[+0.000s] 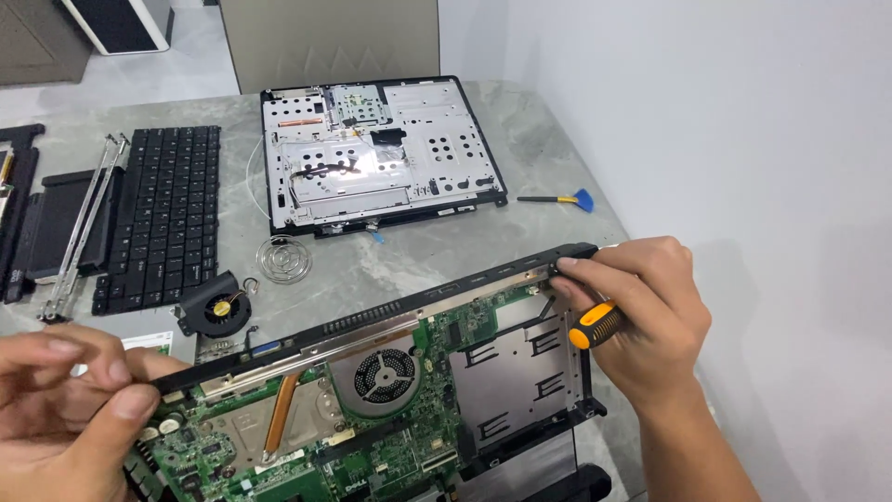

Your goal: The person uses a screwdriver to remove screws from the back panel of a disassembled laptop. They lift and rotate the laptop to access different screw locations along the edges and bottom, then place the laptop back on the table to continue unscrewing components.

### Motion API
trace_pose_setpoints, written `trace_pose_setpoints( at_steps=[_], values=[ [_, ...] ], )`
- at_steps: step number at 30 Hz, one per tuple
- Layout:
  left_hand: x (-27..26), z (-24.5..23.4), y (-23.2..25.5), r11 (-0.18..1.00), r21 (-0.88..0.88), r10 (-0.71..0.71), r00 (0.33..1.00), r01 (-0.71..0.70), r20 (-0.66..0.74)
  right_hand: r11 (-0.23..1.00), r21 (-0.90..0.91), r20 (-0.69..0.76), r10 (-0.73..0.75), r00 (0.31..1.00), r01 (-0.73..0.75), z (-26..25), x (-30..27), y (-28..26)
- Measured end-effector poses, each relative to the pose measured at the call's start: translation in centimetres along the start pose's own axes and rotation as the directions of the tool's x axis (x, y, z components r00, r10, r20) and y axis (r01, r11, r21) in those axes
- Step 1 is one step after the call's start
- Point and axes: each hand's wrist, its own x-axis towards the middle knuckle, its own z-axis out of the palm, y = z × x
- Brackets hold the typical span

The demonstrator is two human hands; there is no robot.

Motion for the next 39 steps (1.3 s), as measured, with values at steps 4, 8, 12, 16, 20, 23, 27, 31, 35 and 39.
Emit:
trace_pose_setpoints(
  at_steps=[4, 8, 12, 16, 20, 23, 27, 31, 35, 39],
  values=[
    [-0.2, 0.2, 1.0, 0.993, 0.085, -0.077, 0.997, 0.078, -0.024, 1.0, 0.018, -0.016, 0.004, 1.0, -0.004, 0.1, 0.0, -0.2],
    [-0.3, 0.6, 1.2, 0.985, 0.149, -0.081, 0.995, 0.088, -0.053, 0.999, 0.008, -0.04, -0.03, 0.999, 0.031, 0.4, 0.0, 0.0],
    [-0.4, 0.7, 1.3, 0.994, 0.073, -0.078, 0.995, 0.082, -0.057, 1.0, -0.013, -0.049, -0.008, 0.999, 0.007, 0.5, -0.5, -0.1],
    [-0.3, 0.2, 0.8, 0.991, 0.101, -0.084, 0.995, 0.088, -0.044, 1.0, -0.013, -0.055, -0.008, 0.998, 0.008, 0.5, -0.5, -0.1],
    [-0.1, 0.1, 0.8, 0.991, 0.111, -0.077, 0.997, 0.08, -0.028, 0.998, 0.036, -0.057, 0.058, 0.997, -0.056, 0.2, -1.0, -0.1],
    [-0.1, 0.2, 0.4, 0.997, 0.058, -0.045, 0.999, 0.046, -0.022, 0.977, 0.15, -0.134, 0.173, 0.976, -0.152, -0.2, -1.0, -0.7],
    [-0.2, 0.1, 0.7, 0.991, 0.104, -0.074, 0.996, 0.078, -0.04, 0.942, 0.3, -0.363, 0.259, 0.895, -0.15, 0.0, -2.0, 0.1],
    [-0.2, -0.1, 0.4, 0.991, 0.114, -0.068, 0.997, 0.07, -0.023, 0.758, 0.569, -0.248, 0.529, 0.811, -0.32, -1.3, -2.2, -0.2],
    [-0.2, 0.4, 1.0, 0.986, 0.145, -0.08, 0.995, 0.088, -0.058, 0.763, 0.51, -0.143, 0.531, 0.835, -0.398, -1.9, -0.9, -1.7],
    [-0.2, 0.0, 0.6, 0.992, 0.097, -0.075, 0.997, 0.077, -0.031, 0.85, 0.286, -0.052, 0.476, 0.878, -0.443, -2.7, 0.1, -2.7]
  ],
)
